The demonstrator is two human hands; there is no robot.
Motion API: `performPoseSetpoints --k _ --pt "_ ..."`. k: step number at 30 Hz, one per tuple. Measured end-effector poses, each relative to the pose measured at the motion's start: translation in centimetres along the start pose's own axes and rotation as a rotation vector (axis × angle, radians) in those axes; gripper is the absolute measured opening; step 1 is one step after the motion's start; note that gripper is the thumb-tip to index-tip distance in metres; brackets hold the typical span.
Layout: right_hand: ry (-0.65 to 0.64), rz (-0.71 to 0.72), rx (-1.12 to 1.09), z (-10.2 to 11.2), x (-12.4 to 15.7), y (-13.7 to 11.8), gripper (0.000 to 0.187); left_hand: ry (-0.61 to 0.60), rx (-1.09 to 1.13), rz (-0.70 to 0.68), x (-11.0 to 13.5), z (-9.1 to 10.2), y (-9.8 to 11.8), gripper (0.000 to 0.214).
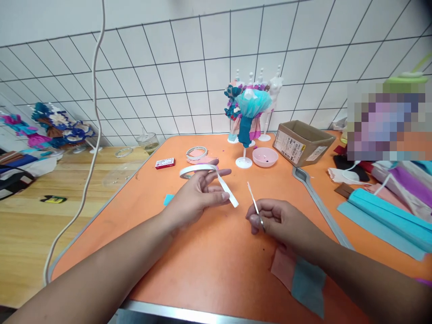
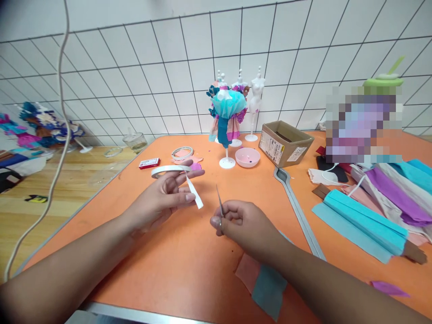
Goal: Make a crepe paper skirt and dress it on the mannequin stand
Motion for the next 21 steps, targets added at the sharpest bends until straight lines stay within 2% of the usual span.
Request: performPoseSetpoints --k 2,6,11,14,21 --pt "-0.024 -0.011 -0.042 -0.2 0.1 0.0 0.032 -0.031 0.038 0.062 -0.2 -0.4 -0.9 0.053" --pt "-0.172 -0.022 -0.062 -1.7 0.7 0.0 0.026 -0.009 0.087 0.083 -0.3 -0.9 -1.7 0.053" --pt "-0.171 0.027 0.021 -1.9 0.9 -0.4 0.022 0.035 0.097 0.078 -0.2 -0.7 -1.6 0.051" --pt "-0.206 -0.003 0.035 -2.1 1.1 -0.3 0.023 0.042 0.108 0.067 -0.3 -0.5 -1.4 0.050" --pt "-0.109 0.054 0.484 -1.2 0.8 -1.5 0.022 0.144 0.075 -0.004 -0.1 -0.2 -1.4 0.054"
Point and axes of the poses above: each hand's wrist, its own x-axis away from the middle knuckle, its own z-axis out of the back of the hand, y = z × x, the point moved 9 cm from there along -x, towards the middle knuckle, and after that the axes turned 15 degrees about z, right-handed, at the moved point
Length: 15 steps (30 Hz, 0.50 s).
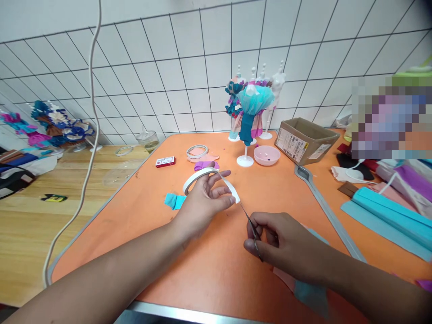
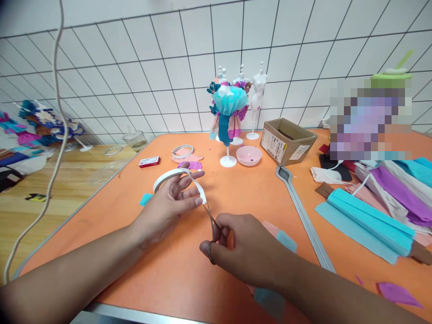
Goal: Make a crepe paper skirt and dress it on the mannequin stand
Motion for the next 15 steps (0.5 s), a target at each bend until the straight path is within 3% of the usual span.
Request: performPoseSetpoints --k 15 --pt "0.082 -0.040 0.136 0.24 -0.12 0.28 0.022 0.044 -0.077 -0.098 0.76 -0.97 -0.63 0.058"
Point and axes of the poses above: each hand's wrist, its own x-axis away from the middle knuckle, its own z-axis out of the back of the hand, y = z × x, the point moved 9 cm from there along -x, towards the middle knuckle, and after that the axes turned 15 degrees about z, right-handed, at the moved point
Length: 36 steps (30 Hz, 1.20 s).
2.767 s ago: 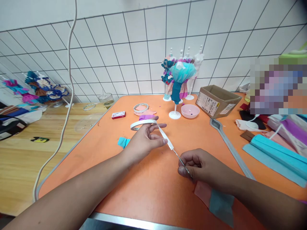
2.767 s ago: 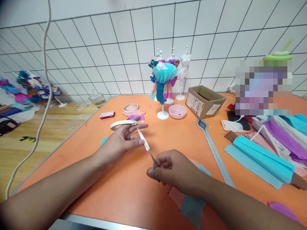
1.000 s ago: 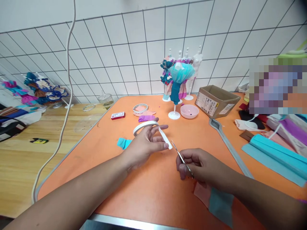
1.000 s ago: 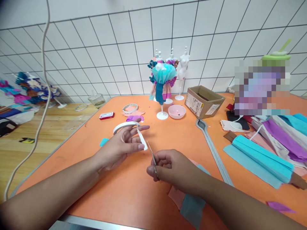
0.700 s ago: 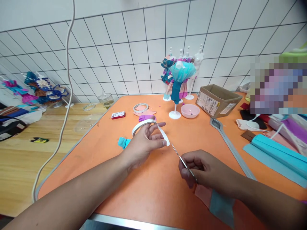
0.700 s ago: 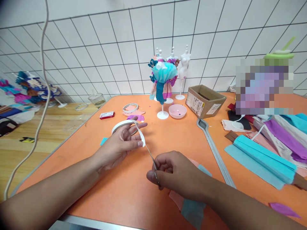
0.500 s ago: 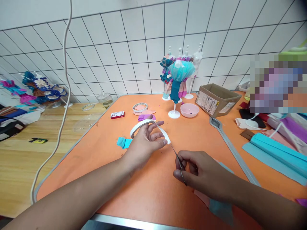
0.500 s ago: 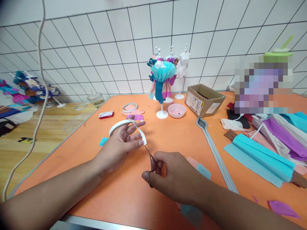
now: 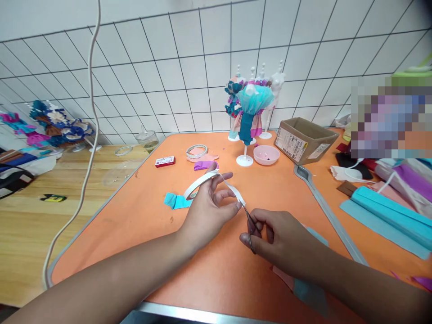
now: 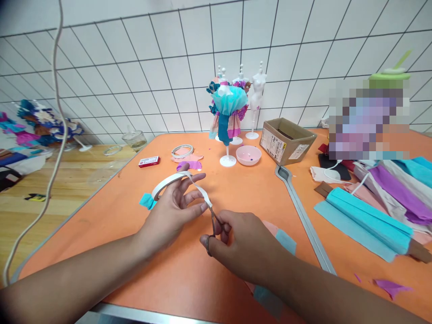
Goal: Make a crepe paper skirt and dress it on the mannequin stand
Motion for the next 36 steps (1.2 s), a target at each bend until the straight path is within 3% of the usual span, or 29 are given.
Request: performPoseSetpoints --k 7,17,20,24,29,33,36 --pt "-0.022 0.036 0.029 0.6 -0.1 -0.4 0.021 0.019 -0.017 -0.005 0.2 0.2 0.6 0.061" --pt "-0.108 0.018 -0.079 -0.2 -0.1 0.3 0.022 -0.014 -0.042 0.065 0.4 -0.1 0.4 0.074" --pt "-0.117 0.007 -0.115 -0.3 -0.3 0.6 0.022 -0.015 -0.016 0.028 0.3 0.4 1.1 0.075" --pt "0.030 0.003 -0.158 1.0 -0.7 1.4 0.021 -0.046 0.004 -0.014 0.0 1.0 1.9 0.075" --pt "0.310 0.027 -0.296 2.8 -0.4 1.9 0.021 -0.081 -0.068 0.112 0.1 0.1 0.3 0.075" --pt "0.297 0.040 -0.361 2.3 -0.5 1.7 0.020 -0.105 -0.064 0.170 0.5 -1.2 -1.0 0.092" --pt "0.267 0.028 -0.272 2.2 -0.6 1.8 0.013 -0.115 -0.047 0.176 0.5 -1.6 -1.4 0.101"
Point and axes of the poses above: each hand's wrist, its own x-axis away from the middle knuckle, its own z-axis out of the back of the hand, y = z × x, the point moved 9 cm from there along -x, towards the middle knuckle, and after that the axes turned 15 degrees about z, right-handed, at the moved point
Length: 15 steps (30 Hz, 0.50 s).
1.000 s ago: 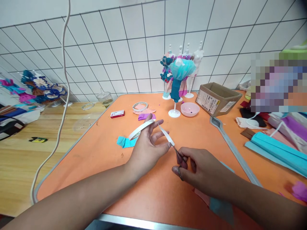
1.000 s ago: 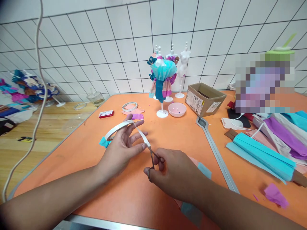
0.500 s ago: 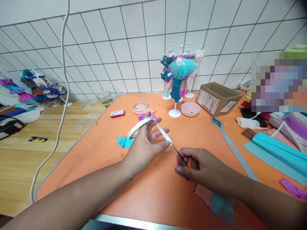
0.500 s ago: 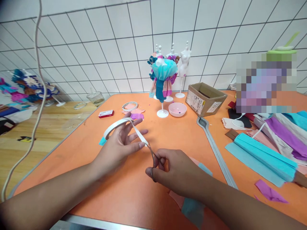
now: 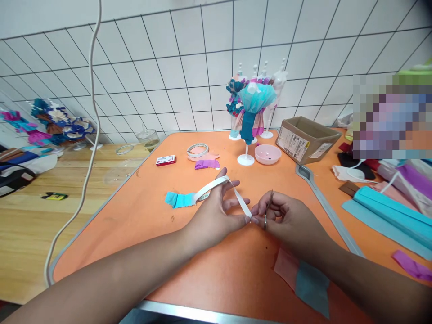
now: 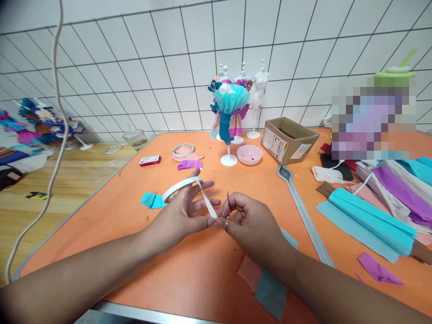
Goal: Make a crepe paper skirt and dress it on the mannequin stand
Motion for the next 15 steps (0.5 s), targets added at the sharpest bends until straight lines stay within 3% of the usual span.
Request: performPoseSetpoints --k 6,15 --pt "-0.040 0.016 0.246 0.4 0.0 -0.2 0.009 0.029 -0.118 -0.007 -0.2 0.4 0.0 0.107" --pt "0.034 -0.036 -0.094 0.3 -0.1 1.1 0.016 -0.163 -0.103 0.114 -1.0 -0.3 -1.0 0.109"
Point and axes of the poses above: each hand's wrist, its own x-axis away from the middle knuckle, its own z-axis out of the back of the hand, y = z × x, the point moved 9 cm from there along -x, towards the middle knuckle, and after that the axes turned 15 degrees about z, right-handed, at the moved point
